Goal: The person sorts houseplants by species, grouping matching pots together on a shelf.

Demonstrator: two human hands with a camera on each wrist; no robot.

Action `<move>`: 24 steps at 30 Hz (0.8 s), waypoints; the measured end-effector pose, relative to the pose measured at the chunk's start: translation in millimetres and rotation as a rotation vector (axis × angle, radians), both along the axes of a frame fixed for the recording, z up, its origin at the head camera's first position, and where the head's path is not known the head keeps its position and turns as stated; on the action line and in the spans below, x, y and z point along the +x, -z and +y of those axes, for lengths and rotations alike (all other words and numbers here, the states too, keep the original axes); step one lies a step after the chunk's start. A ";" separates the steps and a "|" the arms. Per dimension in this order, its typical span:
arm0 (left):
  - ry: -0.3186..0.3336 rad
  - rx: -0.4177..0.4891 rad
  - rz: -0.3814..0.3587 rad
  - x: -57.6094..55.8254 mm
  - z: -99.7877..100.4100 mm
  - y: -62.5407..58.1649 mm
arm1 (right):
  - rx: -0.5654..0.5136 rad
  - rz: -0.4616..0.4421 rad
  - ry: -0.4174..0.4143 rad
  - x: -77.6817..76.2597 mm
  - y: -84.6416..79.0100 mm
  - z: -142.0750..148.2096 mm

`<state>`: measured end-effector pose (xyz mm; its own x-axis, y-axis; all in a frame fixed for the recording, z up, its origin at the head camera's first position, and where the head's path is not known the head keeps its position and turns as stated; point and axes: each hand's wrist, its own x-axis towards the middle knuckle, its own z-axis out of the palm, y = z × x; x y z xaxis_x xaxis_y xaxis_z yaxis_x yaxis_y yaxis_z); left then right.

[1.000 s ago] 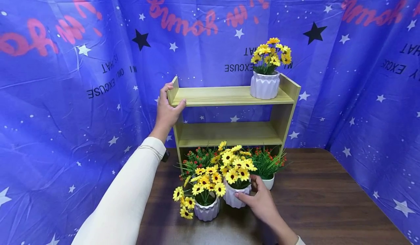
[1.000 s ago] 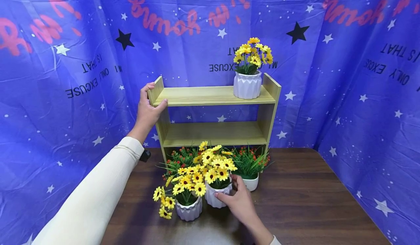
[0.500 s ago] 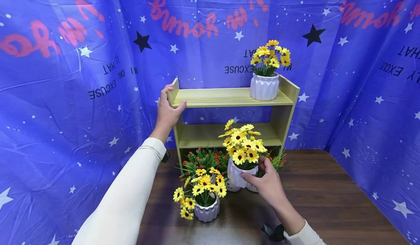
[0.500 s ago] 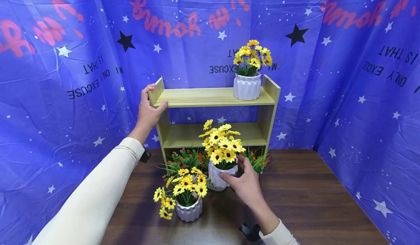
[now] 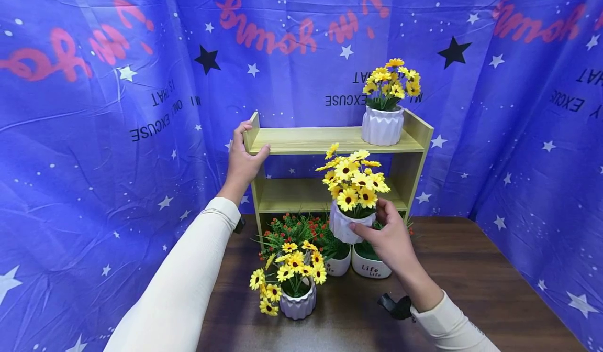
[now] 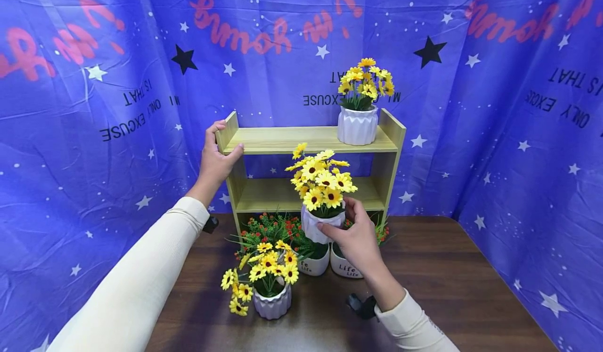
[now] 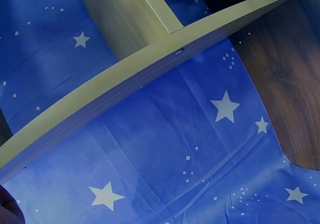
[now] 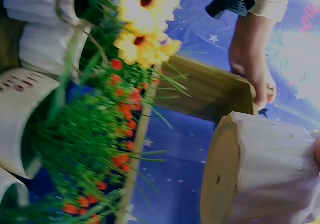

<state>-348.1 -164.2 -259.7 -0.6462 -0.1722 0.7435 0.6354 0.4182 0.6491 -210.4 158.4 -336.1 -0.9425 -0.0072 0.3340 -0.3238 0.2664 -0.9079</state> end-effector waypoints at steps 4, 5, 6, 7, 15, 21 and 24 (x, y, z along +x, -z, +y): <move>-0.009 -0.004 0.000 -0.1 0.3 -0.9 | -0.020 0.035 -0.017 -4.4 -18.4 -0.9; -0.010 -0.006 0.001 -0.3 0.3 -1.0 | -0.017 0.045 -0.016 -5.6 -23.0 -1.3; -0.012 -0.006 0.002 -0.5 0.2 -0.9 | -0.016 0.056 -0.016 -6.7 -27.6 -1.7; -0.011 -0.007 0.005 -1.0 0.2 -0.7 | -0.015 0.065 -0.016 -7.8 -32.3 -2.3; -0.009 -0.005 0.023 -3.3 -0.5 -0.2 | -0.019 0.134 -0.014 -16.9 -65.2 -5.9; 0.004 -0.003 0.018 -1.2 0.1 -0.2 | -0.035 0.169 0.012 -27.4 -86.4 -6.8; -0.001 -0.002 0.017 -1.7 0.6 0.8 | -0.070 0.184 0.010 -33.0 -96.0 -6.6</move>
<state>-349.8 -163.5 -260.5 -0.6330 -0.1707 0.7551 0.6464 0.4201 0.6369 -243.4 151.8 -240.1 -0.8653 0.0306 0.5002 -0.4839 0.2090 -0.8498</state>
